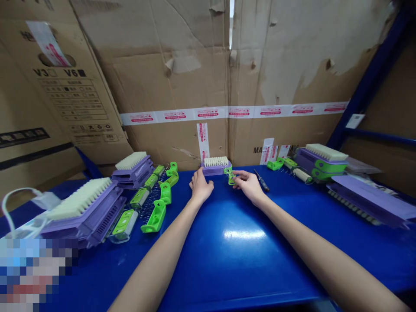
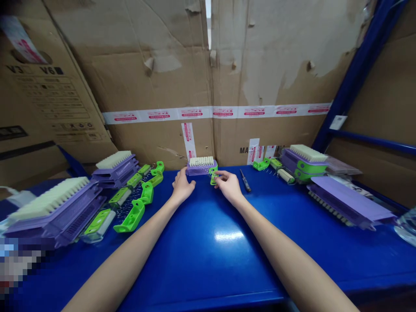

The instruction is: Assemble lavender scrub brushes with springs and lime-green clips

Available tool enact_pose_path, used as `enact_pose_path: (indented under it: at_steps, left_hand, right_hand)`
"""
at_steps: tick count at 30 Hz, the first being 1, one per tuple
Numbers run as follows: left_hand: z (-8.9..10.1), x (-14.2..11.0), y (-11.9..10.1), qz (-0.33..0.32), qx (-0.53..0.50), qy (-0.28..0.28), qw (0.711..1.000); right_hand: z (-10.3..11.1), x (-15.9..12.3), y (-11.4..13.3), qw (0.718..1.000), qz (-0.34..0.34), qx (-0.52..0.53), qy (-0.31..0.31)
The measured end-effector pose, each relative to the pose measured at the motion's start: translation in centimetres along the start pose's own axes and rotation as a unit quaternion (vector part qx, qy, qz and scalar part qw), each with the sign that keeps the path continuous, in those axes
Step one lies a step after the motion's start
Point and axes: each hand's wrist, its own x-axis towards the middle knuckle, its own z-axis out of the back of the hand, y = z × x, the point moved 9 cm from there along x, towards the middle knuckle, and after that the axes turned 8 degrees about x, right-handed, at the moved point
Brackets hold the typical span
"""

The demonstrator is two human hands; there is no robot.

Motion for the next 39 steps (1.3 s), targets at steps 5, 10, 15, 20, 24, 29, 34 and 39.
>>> enact_pose_path:
  at_steps: [5,10,15,20,24,29,34,39]
  left_hand:
    - [1.6,-0.3,-0.4,-0.032,-0.054,-0.083,0.995]
    - [1.8,-1.6,-3.2,-0.165,-0.129,-0.085,0.974]
    - [0.2,-3.3,-6.0,-0.255,-0.152,-0.015,0.955]
    - [0.3,-2.9,-5.8,-0.22,-0.153,-0.035,0.963]
    - [2.3,-1.2,-2.8,-0.105,-0.077,-0.13,0.983]
    - [1.4,1.0,-0.2,-0.063,-0.051,-0.051,0.995]
    - [0.2,1.1,-0.2,-0.085,-0.052,-0.006,0.995]
    - [-0.6,0.9,-0.2,-0.082,-0.058,0.007,0.995]
  right_hand:
    - [0.0,0.0,0.3,1.0,0.016,-0.002,0.003]
    - [-0.5,-0.2,0.5,1.0,0.017,-0.004,0.021]
    - [-2.1,-0.6,0.4,0.996,0.029,0.004,0.09]
    - [-3.0,-1.0,0.8,0.991,0.051,-0.01,0.126]
    - [-2.2,-0.8,1.1,0.994,0.063,-0.032,0.086]
    - [-1.3,-0.5,1.2,0.994,0.07,-0.059,0.055]
    - [-0.4,-0.3,1.2,0.993,0.074,-0.09,0.035]
    - [0.2,0.1,0.7,0.991,0.071,-0.114,0.021]
